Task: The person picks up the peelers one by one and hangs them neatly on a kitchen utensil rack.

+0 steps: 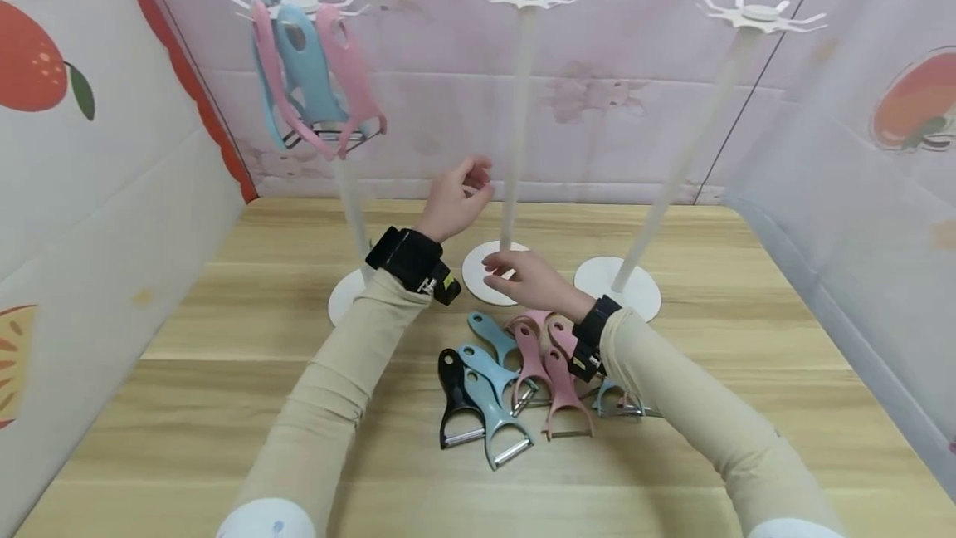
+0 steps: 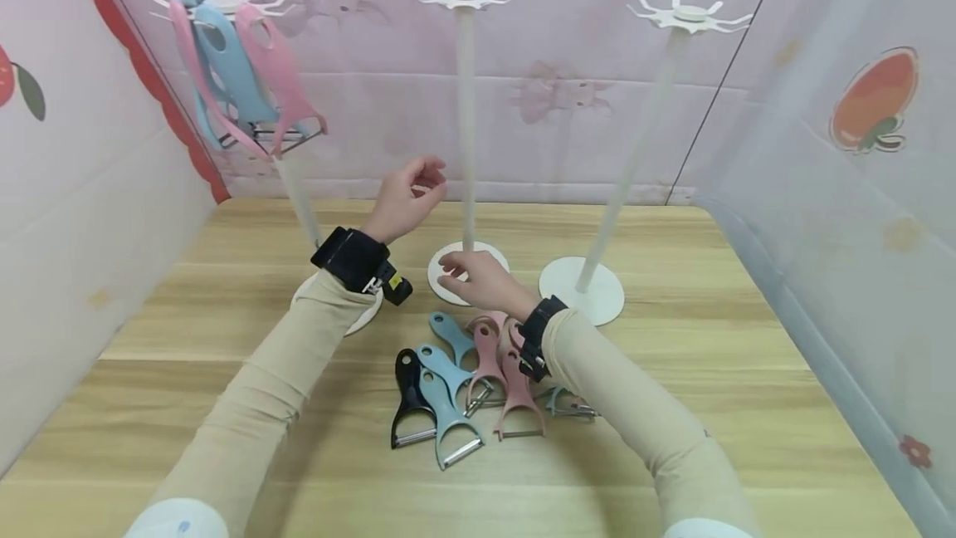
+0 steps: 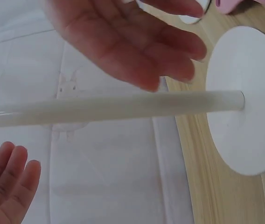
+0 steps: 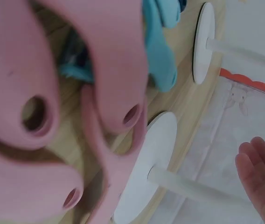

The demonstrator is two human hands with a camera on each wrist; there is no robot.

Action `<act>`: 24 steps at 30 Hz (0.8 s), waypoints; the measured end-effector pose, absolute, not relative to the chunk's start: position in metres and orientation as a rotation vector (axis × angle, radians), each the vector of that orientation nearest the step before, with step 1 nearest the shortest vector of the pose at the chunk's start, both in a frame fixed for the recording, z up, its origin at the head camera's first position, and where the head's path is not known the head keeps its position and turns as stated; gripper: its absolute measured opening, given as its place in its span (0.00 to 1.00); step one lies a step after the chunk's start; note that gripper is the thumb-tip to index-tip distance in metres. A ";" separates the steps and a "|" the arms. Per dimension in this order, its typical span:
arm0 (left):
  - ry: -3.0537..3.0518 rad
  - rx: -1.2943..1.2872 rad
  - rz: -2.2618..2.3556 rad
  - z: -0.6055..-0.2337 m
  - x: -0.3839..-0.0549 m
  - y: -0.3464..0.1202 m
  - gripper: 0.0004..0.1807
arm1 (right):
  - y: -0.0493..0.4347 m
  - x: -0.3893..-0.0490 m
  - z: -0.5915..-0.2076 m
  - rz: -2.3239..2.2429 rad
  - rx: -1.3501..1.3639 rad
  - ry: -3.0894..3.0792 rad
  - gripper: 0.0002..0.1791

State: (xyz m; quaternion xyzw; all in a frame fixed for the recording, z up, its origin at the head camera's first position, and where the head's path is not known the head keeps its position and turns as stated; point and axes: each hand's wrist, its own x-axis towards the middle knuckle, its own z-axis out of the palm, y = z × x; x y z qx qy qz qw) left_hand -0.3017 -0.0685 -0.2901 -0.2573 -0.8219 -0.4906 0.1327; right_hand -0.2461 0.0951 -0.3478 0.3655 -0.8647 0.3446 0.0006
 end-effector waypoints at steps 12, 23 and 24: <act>-2.338 -0.750 -1.676 -0.287 -0.324 -0.036 0.35 | 0.127 -0.233 -0.350 0.788 1.047 -2.799 0.22; -2.126 -0.461 -2.057 -0.300 -0.336 -0.041 0.16 | 0.152 -0.225 -0.345 0.728 0.929 -2.854 0.18; -2.121 -0.452 -2.066 -0.298 -0.334 -0.042 0.14 | 0.151 -0.224 -0.345 0.718 0.916 -2.883 0.18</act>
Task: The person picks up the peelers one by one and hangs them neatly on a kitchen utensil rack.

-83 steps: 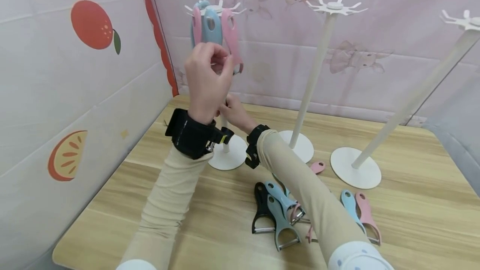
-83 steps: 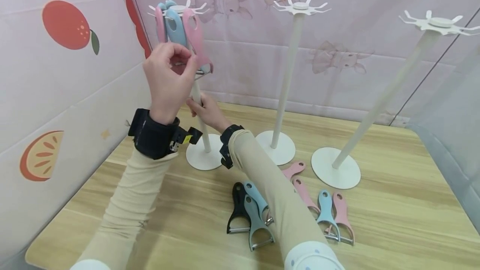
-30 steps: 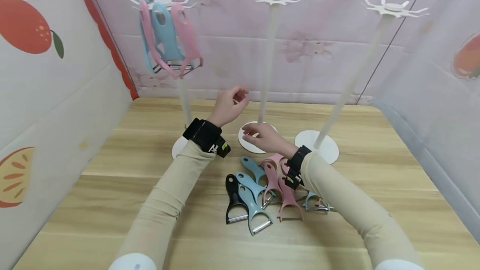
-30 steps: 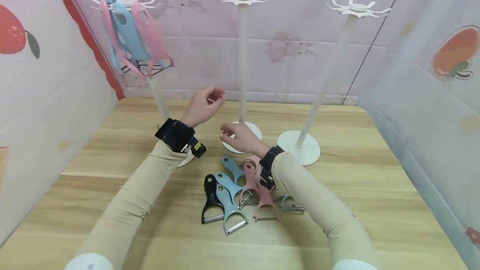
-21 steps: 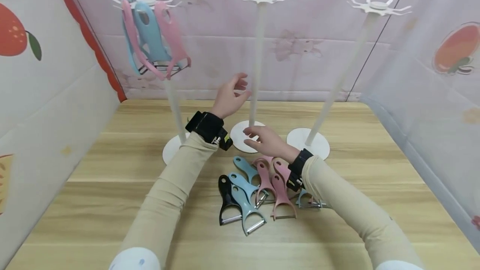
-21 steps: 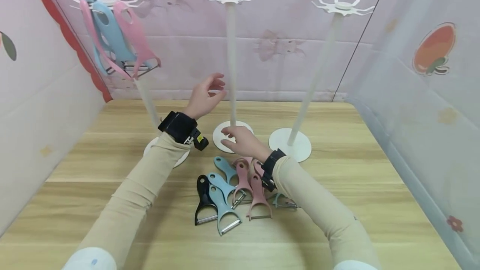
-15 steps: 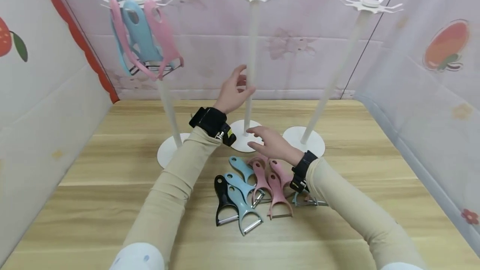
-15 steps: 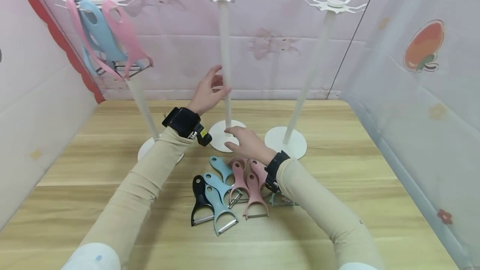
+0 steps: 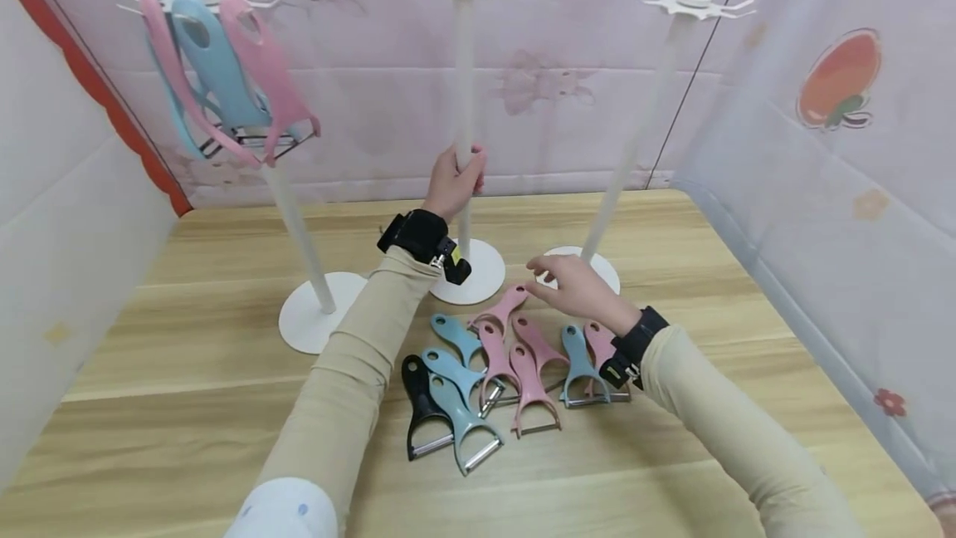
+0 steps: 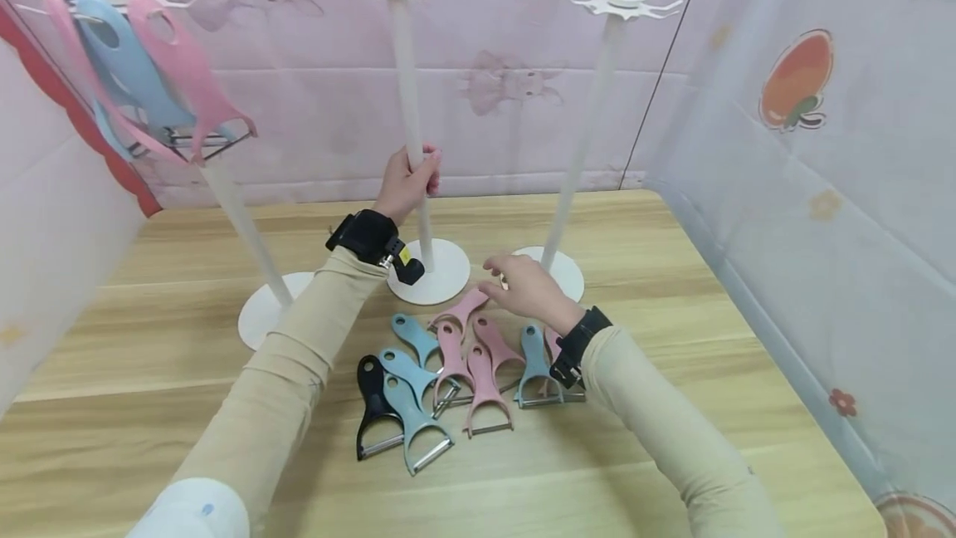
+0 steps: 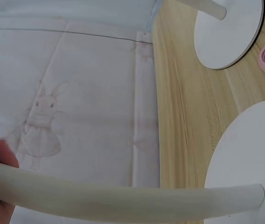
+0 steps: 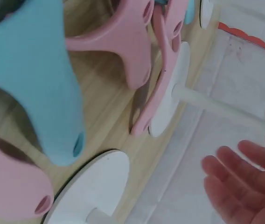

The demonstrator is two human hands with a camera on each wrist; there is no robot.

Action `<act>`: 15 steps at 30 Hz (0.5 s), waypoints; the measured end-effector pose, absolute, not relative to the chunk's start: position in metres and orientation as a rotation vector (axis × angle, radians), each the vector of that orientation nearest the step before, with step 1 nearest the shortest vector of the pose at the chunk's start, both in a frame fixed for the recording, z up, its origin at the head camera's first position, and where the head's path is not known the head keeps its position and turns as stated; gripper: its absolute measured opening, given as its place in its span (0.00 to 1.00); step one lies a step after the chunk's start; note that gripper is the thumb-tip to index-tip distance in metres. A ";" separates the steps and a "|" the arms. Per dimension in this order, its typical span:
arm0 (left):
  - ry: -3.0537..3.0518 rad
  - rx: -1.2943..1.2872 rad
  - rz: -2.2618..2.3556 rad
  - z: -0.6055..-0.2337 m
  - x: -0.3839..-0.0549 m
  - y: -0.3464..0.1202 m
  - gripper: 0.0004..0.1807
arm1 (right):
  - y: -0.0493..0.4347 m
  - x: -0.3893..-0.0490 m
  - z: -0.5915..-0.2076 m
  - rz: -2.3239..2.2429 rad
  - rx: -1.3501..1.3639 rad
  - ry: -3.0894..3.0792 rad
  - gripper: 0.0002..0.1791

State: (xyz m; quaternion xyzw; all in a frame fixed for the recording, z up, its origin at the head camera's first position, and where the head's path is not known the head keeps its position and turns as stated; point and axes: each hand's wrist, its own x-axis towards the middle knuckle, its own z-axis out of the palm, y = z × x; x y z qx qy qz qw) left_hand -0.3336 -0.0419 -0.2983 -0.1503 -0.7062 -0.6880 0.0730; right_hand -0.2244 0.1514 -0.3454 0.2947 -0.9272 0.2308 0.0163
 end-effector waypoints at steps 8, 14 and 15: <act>-2.139 -0.452 -2.056 -0.288 -0.319 -0.043 0.06 | 0.122 -0.236 -0.355 0.525 0.912 -3.176 0.21; -2.164 -0.438 -1.971 -0.288 -0.318 -0.043 0.12 | 0.093 -0.252 -0.365 0.434 0.719 -3.389 0.14; -2.169 -0.426 -1.963 -0.289 -0.319 -0.042 0.12 | 0.090 -0.254 -0.367 0.408 0.675 -3.418 0.12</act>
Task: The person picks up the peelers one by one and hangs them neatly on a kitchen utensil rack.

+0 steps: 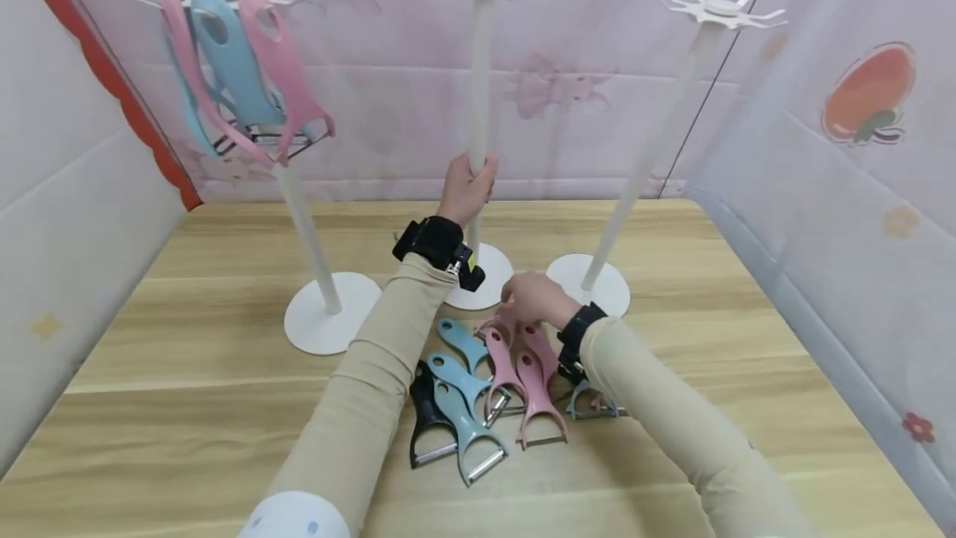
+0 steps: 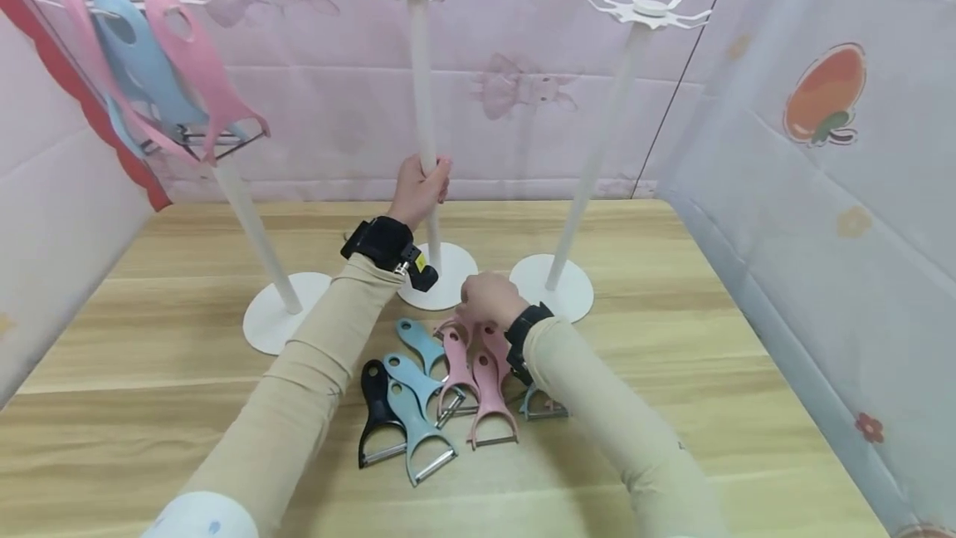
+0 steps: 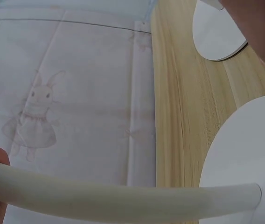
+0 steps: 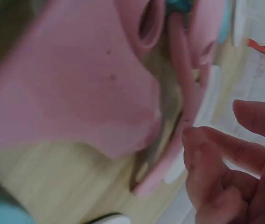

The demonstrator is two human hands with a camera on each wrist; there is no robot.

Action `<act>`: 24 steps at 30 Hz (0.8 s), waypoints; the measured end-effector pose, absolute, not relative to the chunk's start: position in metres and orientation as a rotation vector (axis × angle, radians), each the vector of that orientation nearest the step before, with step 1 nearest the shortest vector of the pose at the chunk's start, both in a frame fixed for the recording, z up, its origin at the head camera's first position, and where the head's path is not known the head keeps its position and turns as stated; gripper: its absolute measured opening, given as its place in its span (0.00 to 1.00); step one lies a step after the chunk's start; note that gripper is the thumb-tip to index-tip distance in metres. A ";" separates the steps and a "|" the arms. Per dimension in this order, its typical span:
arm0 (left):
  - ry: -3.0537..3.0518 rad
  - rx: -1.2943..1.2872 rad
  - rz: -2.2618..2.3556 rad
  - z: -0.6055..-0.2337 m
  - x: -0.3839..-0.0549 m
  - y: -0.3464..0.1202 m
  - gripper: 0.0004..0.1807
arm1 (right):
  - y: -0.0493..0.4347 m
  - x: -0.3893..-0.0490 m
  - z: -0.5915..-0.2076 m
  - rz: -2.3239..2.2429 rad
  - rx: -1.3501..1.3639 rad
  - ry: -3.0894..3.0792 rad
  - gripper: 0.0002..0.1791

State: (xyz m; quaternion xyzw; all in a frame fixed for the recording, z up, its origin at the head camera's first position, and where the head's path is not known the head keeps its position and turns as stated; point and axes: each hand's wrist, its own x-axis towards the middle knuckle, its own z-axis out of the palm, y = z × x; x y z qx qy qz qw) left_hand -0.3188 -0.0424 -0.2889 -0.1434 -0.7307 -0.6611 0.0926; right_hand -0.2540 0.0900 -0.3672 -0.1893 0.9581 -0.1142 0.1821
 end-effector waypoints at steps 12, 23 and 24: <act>-2.172 -0.409 -1.883 -0.309 -0.339 -0.040 0.13 | 0.081 -0.260 -0.381 -0.162 -0.351 2.869 0.11; -2.186 -0.413 -1.908 -0.293 -0.319 -0.042 0.11 | 0.074 -0.259 -0.382 -0.135 -0.269 2.917 0.06; -2.182 -0.417 -1.910 -0.291 -0.315 -0.042 0.10 | 0.073 -0.259 -0.383 -0.129 -0.263 2.923 0.06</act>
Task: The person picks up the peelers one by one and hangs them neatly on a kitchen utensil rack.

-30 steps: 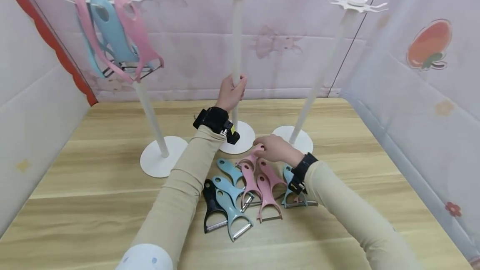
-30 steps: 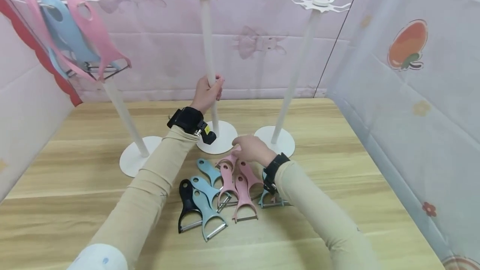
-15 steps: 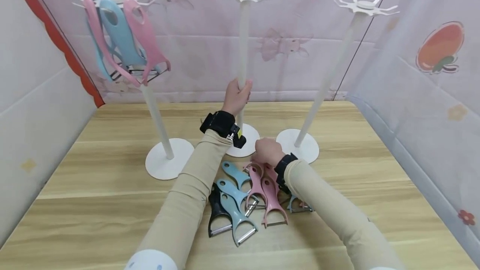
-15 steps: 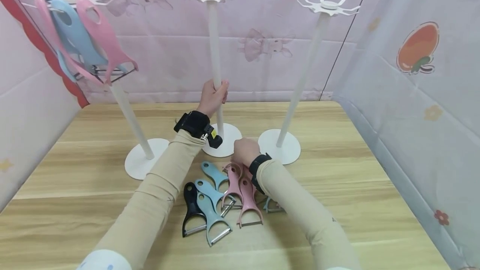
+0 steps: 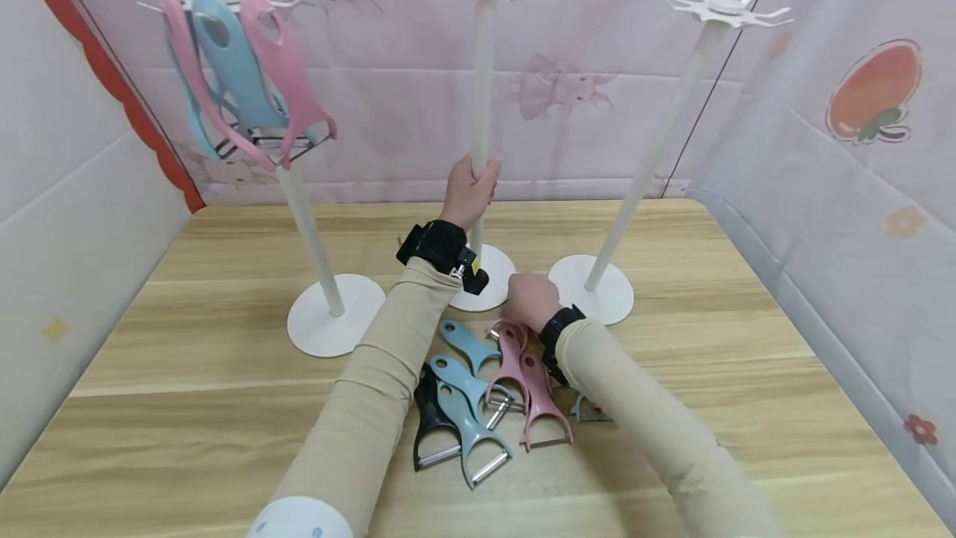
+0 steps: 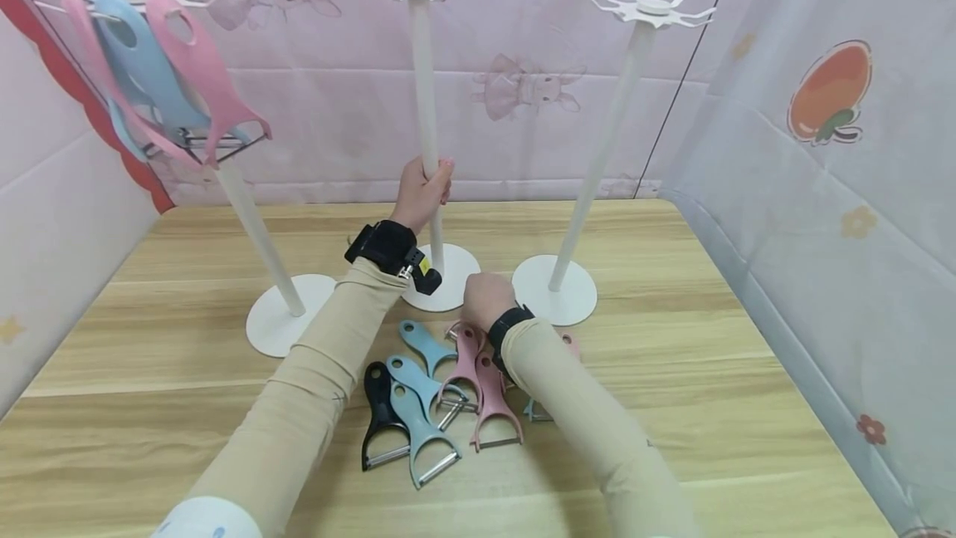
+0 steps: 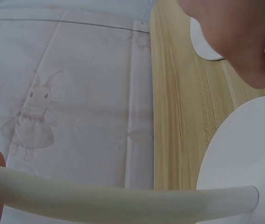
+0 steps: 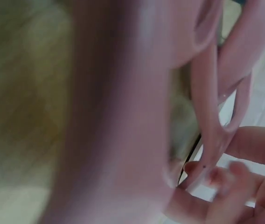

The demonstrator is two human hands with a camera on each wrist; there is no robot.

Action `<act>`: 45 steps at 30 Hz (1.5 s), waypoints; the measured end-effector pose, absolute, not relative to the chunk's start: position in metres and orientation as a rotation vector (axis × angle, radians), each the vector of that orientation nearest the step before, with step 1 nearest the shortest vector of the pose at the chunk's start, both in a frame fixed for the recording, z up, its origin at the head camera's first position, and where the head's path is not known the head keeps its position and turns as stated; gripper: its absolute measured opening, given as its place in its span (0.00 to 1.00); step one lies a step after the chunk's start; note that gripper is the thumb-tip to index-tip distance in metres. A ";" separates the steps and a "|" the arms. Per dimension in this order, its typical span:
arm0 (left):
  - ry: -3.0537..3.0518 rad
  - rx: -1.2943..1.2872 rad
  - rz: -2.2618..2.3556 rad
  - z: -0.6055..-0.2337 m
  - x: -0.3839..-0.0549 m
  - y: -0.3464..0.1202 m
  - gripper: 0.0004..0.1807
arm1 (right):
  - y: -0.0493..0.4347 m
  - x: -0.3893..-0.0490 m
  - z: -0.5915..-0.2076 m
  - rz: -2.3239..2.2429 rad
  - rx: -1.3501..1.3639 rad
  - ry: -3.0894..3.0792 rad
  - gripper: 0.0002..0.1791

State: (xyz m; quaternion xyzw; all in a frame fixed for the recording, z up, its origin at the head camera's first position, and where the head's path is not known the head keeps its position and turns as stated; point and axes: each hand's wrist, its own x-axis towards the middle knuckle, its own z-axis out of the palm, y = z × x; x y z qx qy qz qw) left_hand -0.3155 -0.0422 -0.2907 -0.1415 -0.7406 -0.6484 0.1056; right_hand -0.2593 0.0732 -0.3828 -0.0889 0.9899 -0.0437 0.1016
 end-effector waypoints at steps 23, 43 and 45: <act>-2.177 -0.421 -1.877 -0.310 -0.336 -0.043 0.11 | 0.095 -0.252 -0.362 -0.892 -0.107 2.876 0.13; -2.187 -0.408 -1.900 -0.310 -0.336 -0.042 0.11 | 0.108 -0.222 -0.312 -1.345 -0.785 3.502 0.11; -2.189 -0.406 -1.902 -0.310 -0.336 -0.042 0.11 | 0.107 -0.223 -0.301 -1.387 -0.834 3.522 0.11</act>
